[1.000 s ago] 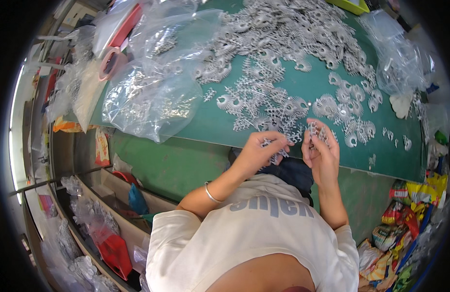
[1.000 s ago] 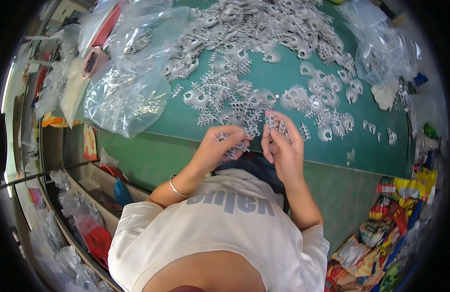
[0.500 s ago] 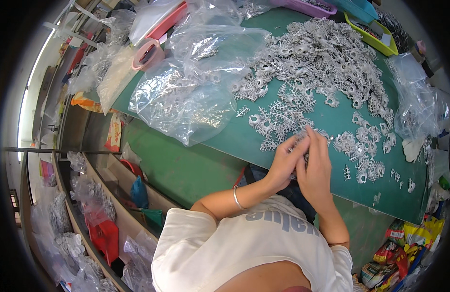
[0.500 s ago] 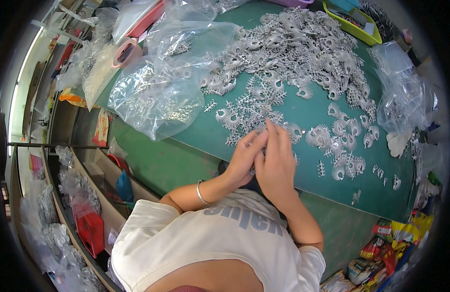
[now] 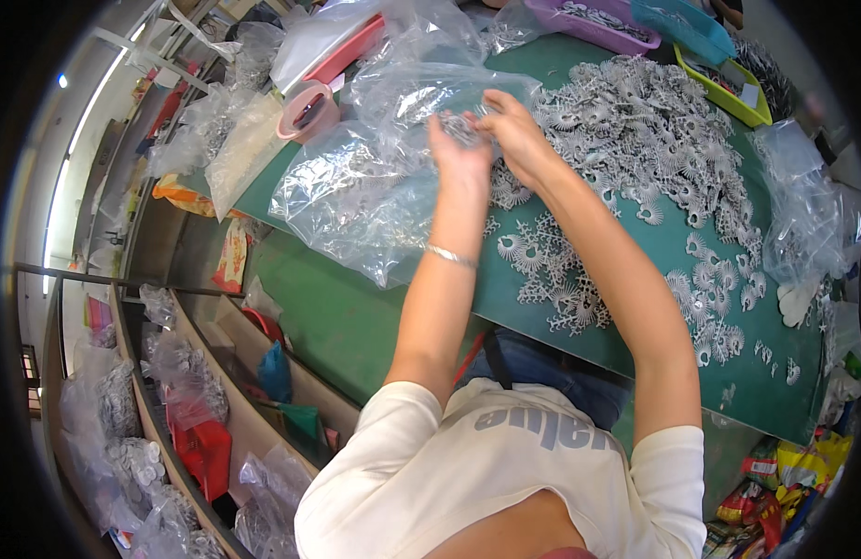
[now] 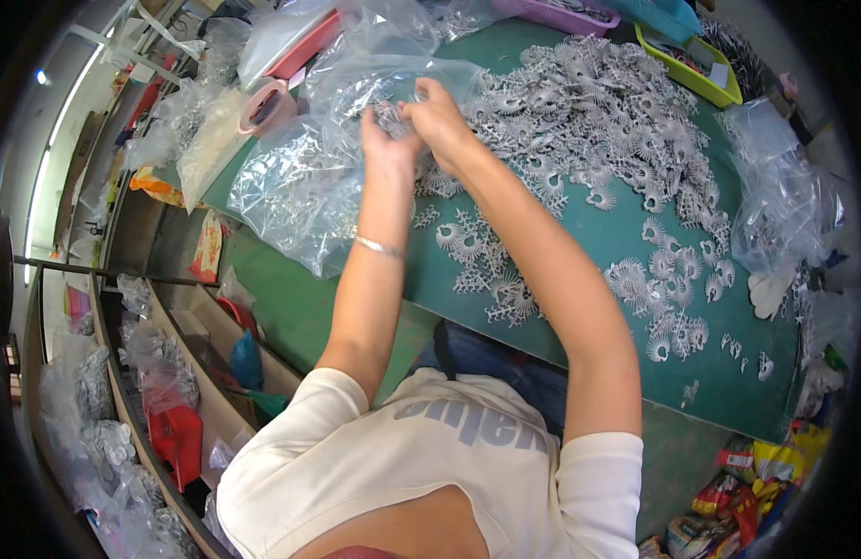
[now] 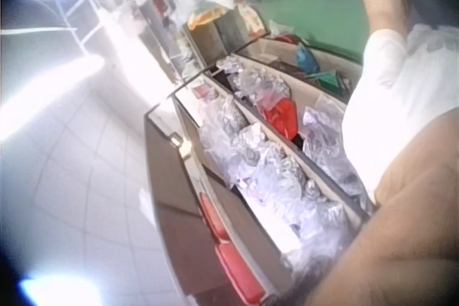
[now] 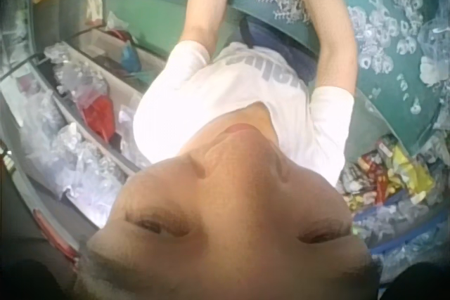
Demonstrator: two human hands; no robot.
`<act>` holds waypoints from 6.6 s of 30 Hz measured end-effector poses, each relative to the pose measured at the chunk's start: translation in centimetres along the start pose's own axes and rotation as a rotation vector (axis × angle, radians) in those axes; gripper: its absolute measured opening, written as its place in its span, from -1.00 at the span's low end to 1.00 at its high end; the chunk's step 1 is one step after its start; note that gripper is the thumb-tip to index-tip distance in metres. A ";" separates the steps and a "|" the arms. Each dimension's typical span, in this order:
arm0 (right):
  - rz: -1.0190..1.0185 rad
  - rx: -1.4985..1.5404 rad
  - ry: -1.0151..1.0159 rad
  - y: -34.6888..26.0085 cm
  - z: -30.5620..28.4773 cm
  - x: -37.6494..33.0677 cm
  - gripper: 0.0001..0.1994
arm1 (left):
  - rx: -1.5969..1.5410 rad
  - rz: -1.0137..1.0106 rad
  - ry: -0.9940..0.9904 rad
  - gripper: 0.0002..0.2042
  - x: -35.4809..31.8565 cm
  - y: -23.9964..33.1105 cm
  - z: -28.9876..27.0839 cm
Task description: The person sorts small white plastic parts on a green work surface by hand, moving them into piles and organizing them for packaging.
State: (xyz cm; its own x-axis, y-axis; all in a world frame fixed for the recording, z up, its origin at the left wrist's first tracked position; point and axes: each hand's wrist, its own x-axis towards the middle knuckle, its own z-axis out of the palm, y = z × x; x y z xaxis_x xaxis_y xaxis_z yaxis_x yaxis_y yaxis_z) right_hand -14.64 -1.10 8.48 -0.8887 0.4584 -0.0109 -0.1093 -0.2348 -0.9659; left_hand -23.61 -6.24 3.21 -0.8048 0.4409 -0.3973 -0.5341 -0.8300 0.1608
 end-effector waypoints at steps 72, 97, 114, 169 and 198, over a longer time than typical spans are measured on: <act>0.102 0.040 0.268 2.8 -11.0 -19.4 -0.70 | 1.642 0.507 -0.733 -0.61 -16.5 -2.8 -9.4; 0.068 -0.529 0.175 2.6 -8.5 -20.0 -0.87 | 1.119 -0.001 -0.455 -0.86 -18.5 -3.4 -9.5; 0.390 -0.180 -0.102 1.0 -10.5 -21.1 -0.78 | 1.481 0.477 -0.753 -0.84 -20.0 -2.9 -7.2; -0.304 -1.527 0.110 3.9 -11.1 -13.5 -0.76 | 0.907 -0.261 -0.333 -0.80 -14.8 -0.6 -7.6; -0.098 -1.230 0.385 1.7 -17.6 -14.7 -0.86 | 2.346 0.764 -1.247 -0.56 -9.7 -2.6 -5.9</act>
State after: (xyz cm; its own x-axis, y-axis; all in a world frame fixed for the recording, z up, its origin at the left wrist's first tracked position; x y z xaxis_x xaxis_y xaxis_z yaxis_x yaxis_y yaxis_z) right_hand 6.12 6.86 2.42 -0.6929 0.6931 0.1987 0.4958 0.6581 -0.5666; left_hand -12.91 -10.36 1.32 -0.1899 0.9429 0.2735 0.9447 0.0996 0.3125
